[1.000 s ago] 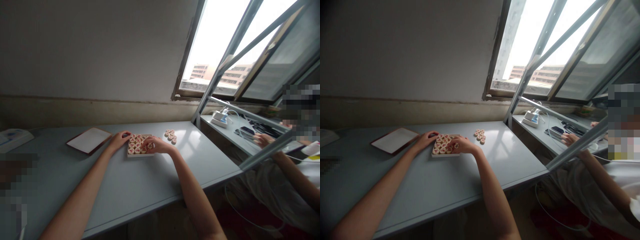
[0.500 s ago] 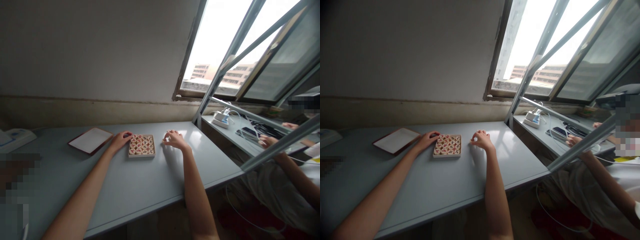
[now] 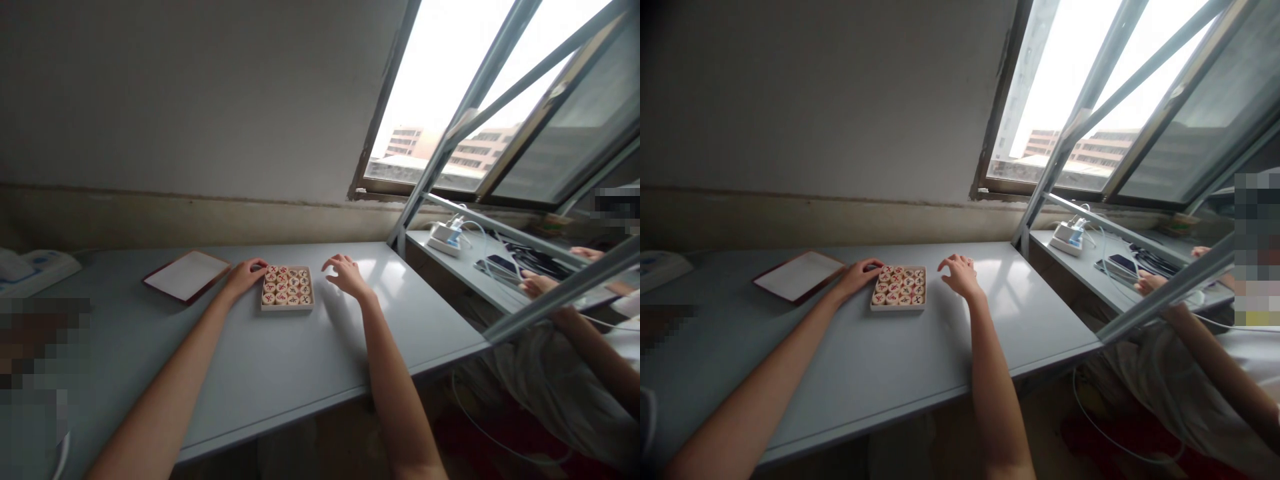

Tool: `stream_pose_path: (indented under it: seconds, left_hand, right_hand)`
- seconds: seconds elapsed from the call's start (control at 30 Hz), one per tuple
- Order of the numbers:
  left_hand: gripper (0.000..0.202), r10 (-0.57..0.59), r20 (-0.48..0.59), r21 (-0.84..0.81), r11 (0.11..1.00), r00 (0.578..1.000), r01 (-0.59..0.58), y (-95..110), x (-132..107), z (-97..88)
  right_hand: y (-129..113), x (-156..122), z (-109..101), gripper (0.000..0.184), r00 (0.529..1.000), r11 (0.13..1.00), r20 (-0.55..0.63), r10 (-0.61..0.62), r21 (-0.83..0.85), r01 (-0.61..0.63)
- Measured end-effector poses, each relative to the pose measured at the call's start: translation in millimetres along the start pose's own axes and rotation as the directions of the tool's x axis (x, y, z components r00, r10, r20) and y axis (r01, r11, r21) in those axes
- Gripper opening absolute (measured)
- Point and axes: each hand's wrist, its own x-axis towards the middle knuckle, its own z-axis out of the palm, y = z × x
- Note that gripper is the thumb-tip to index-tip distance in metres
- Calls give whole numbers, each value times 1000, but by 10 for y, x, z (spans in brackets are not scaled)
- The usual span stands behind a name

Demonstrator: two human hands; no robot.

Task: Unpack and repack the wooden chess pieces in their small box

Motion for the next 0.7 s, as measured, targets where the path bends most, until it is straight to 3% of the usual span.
stream_pose_path:
  seconds: [0.13, 0.27, 0.7]
  left_hand:
    - [36, 1, 45, -18, 1000, 999, 0, 57, -22, -31]
    - [34, 15, 90, -71, 997, 996, -9, 122, -42, -44]
    - [28, -37, 63, -133, 990, 997, 46, 177, -56, -44]
  right_hand:
    - [-355, 62, 157, 37, 970, 970, -120, -210, 102, 222]
    - [-550, 85, 293, 33, 947, 941, -84, -311, 114, 319]
    - [-480, 183, 358, 15, 951, 925, -159, -264, 237, 296]
